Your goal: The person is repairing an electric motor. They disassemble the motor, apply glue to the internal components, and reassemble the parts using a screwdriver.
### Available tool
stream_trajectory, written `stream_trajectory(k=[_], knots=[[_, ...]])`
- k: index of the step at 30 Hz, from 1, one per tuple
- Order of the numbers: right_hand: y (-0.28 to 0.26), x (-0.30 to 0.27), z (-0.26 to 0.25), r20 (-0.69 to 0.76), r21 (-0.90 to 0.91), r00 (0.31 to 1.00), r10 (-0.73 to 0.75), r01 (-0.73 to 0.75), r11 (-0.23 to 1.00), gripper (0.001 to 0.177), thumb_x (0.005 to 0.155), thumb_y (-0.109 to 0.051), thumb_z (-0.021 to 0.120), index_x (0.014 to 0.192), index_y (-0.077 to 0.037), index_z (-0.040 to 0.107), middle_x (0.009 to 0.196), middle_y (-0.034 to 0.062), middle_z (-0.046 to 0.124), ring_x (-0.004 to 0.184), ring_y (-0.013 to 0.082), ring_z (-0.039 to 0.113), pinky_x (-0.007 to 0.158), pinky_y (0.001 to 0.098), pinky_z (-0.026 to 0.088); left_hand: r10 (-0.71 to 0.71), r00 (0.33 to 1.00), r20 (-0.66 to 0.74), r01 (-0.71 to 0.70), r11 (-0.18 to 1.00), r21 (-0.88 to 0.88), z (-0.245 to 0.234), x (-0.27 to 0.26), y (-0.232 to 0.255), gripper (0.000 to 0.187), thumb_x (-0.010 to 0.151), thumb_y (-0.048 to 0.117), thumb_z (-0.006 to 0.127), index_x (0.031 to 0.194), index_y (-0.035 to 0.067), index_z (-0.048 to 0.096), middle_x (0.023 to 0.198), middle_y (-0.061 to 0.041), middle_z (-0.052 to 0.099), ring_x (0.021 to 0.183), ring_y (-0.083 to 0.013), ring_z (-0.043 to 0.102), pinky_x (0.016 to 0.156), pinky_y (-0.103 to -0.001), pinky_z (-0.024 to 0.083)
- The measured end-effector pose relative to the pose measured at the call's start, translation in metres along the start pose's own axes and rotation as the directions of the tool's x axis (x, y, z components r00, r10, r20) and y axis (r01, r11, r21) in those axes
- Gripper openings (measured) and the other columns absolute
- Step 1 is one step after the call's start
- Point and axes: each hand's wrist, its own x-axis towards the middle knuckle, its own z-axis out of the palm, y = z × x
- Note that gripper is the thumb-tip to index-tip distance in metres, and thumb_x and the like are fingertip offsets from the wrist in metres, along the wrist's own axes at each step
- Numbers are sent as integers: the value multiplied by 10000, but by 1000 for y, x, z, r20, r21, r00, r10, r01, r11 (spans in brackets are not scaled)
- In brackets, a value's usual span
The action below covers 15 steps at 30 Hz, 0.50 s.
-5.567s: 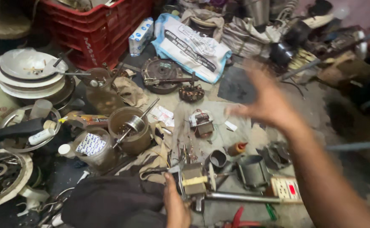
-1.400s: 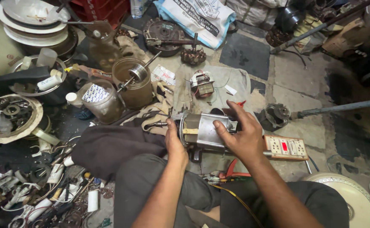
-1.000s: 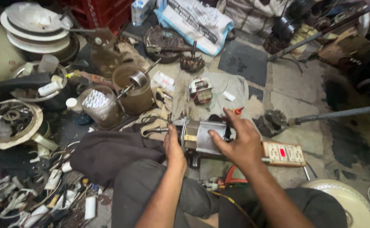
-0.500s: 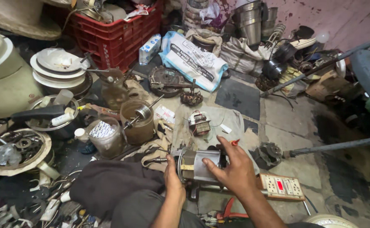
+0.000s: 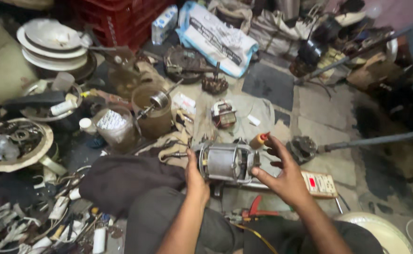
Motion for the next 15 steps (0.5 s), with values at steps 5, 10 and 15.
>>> stream_trajectory(k=[5, 10, 15], knots=[[13, -15, -7, 304, 207, 915, 267, -337, 919, 1195, 647, -270, 892, 1629, -173, 218, 1543, 128, 415, 1269, 272, 600, 987, 425, 573, 83, 994, 72, -88, 994, 62, 1, -2, -4, 716, 909, 628, 563, 1321, 45, 609, 1180, -96, 708, 1050, -238, 685, 890, -404, 556], [11, -19, 8, 279, 220, 934, 221, -286, 933, 992, 731, -275, 873, 1556, -107, 349, 1381, 144, 595, 1217, 244, 628, 1006, 391, 527, 188, 978, 93, -202, 961, 188, -7, 4, -15, 676, 912, 606, 591, 1243, 19, 648, 1143, -85, 696, 1018, -183, 661, 880, -352, 536], [19, -27, 23, 244, 367, 774, 585, -632, 683, 741, 814, -327, 789, 1446, 1, 584, 1142, 186, 716, 974, 281, 685, 779, 435, 581, 232, 970, 78, -244, 939, 240, -10, 11, -20, 651, 938, 590, 622, 1187, -9, 683, 1119, -100, 667, 996, -183, 623, 868, -333, 513]])
